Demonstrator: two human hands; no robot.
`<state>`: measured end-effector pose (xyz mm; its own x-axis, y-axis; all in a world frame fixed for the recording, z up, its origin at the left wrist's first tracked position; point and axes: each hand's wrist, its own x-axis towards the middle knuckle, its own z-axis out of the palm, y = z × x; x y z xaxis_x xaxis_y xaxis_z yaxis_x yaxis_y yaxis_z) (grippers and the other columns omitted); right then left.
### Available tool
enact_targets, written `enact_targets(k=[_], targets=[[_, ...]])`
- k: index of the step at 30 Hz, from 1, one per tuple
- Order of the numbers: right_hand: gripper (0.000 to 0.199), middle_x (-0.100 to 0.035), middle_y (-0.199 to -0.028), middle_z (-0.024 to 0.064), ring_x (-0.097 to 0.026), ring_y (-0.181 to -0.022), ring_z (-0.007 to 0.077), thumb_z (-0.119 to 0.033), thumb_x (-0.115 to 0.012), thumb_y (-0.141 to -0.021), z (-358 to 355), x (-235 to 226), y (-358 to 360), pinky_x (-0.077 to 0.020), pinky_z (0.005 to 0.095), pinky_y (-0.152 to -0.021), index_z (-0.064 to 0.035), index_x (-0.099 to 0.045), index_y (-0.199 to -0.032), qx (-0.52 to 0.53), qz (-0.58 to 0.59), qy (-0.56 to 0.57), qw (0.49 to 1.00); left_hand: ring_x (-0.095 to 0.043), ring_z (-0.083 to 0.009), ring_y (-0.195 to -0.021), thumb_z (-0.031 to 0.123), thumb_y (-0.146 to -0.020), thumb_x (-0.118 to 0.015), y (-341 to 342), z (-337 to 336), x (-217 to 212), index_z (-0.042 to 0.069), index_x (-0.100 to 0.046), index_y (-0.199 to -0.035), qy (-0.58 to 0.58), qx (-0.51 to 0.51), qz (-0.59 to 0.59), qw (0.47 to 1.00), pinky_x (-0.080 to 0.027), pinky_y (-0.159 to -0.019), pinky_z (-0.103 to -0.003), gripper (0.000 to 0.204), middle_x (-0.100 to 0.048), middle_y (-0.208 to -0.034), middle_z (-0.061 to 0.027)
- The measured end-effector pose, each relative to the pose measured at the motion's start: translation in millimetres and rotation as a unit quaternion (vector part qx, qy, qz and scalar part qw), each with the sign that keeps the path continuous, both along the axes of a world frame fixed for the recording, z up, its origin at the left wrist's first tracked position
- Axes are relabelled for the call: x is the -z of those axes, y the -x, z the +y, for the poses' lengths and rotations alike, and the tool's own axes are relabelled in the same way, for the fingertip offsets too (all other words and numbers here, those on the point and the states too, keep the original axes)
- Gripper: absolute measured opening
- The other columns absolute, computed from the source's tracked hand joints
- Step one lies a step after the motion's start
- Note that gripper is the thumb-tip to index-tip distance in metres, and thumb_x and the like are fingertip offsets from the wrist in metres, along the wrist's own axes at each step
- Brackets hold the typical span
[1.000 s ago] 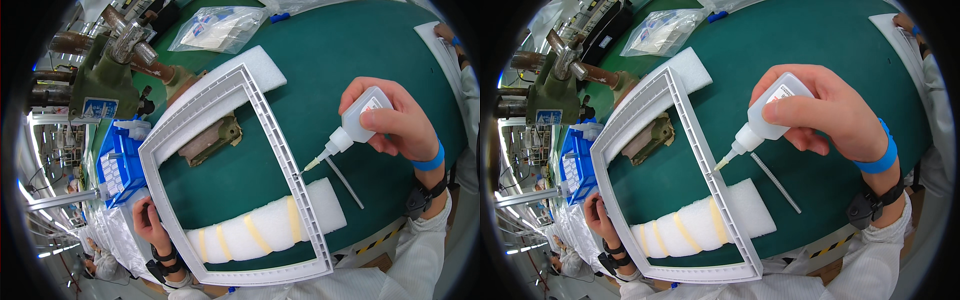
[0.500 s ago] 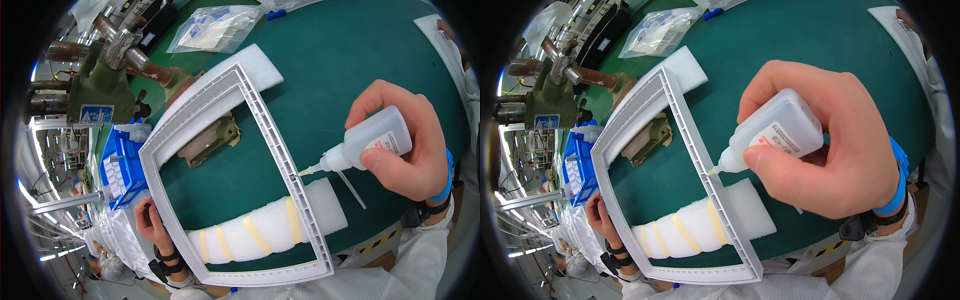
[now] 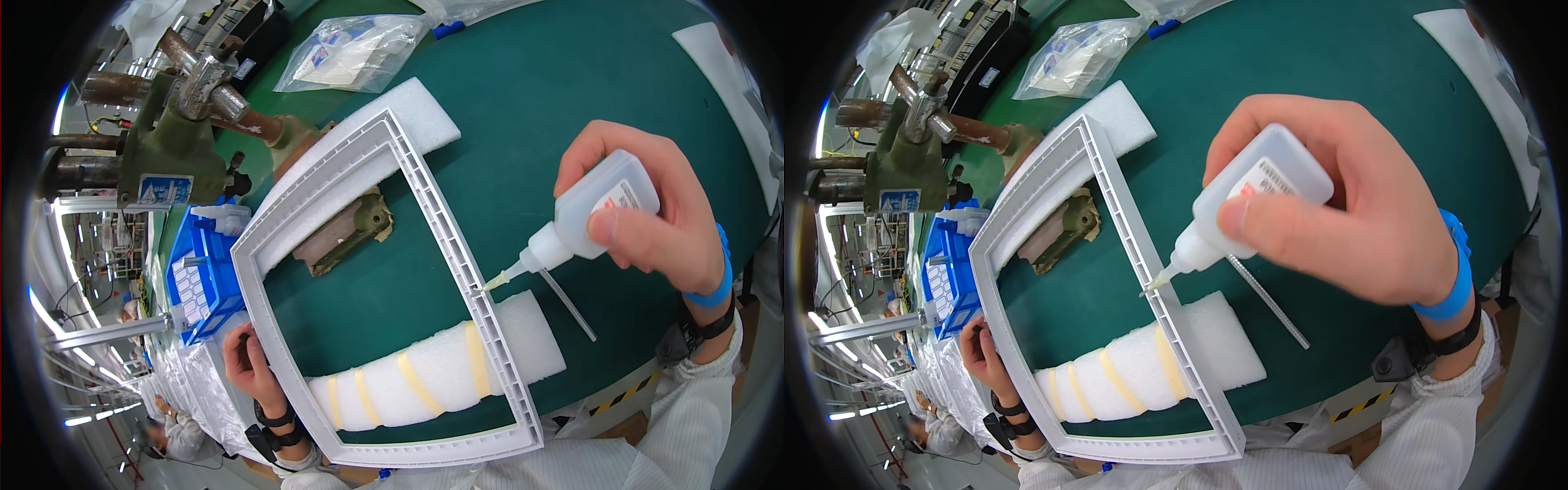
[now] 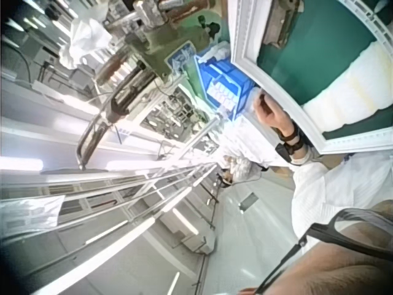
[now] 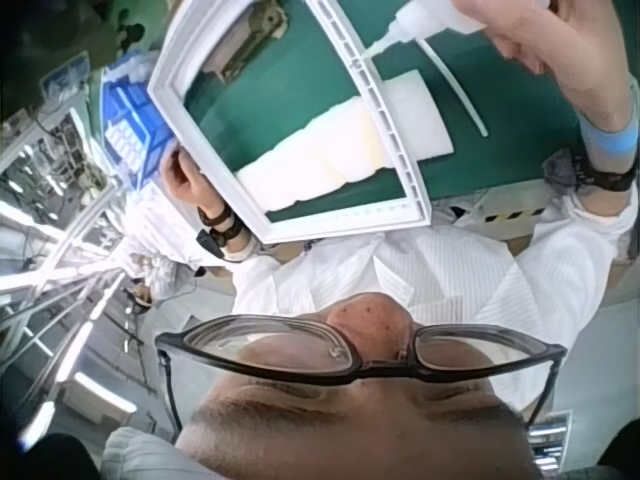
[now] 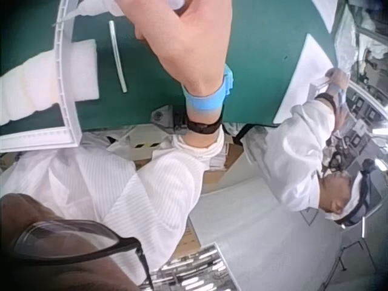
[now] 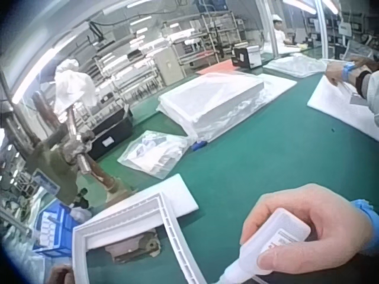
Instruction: Assemble plastic and metal frame components using a manual press and glue.
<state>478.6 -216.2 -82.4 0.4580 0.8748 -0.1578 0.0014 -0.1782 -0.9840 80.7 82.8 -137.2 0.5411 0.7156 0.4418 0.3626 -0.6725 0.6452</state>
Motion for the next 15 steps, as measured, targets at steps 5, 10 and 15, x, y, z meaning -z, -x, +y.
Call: enact_targets(k=[5,10,15], targets=[[0.041,-0.061,-0.07,0.0047,-0.049,-0.041,0.004,-0.038,-0.066,-0.086,-0.6,12.0,-13.9,-0.0362,0.0159,-0.036,-0.001,-0.06,-0.102,0.001,0.054,-0.013,0.998,-0.059,-0.0142,-0.089,-0.002,-0.097,-0.054,6.6,-1.7,-4.5,-0.005,-0.064,-0.114,0.005,0.003,-0.003,1.0,-0.047,-0.083,-0.027,0.02,-0.062,-0.101,-0.0073],[0.037,-0.058,-0.055,0.0059,-0.049,-0.035,0.0091,-0.033,-0.054,-0.098,2.6,29.2,-23.7,-0.036,0.02,-0.034,0.0015,-0.05,-0.11,-0.023,0.286,-0.139,0.948,-0.058,-0.0143,-0.089,-0.004,-0.097,-0.052,4.6,-4.7,-0.8,-0.004,-0.062,-0.111,0.001,0.022,-0.056,0.998,-0.047,-0.082,-0.027,0.017,-0.062,-0.102,-0.0085],[0.042,-0.058,-0.06,0.0073,-0.048,-0.039,0.0124,-0.031,-0.048,-0.102,-11.4,31.7,-5.8,-0.0364,0.0253,-0.037,0.0032,-0.052,-0.126,-0.014,0.376,-0.188,0.907,-0.06,-0.0242,-0.092,-0.005,-0.093,-0.049,-14.8,-8.1,-10.1,-0.001,-0.063,-0.104,-0.057,0.201,-0.05,0.977,-0.046,-0.091,-0.035,0.019,-0.067,-0.092,-0.0122]])
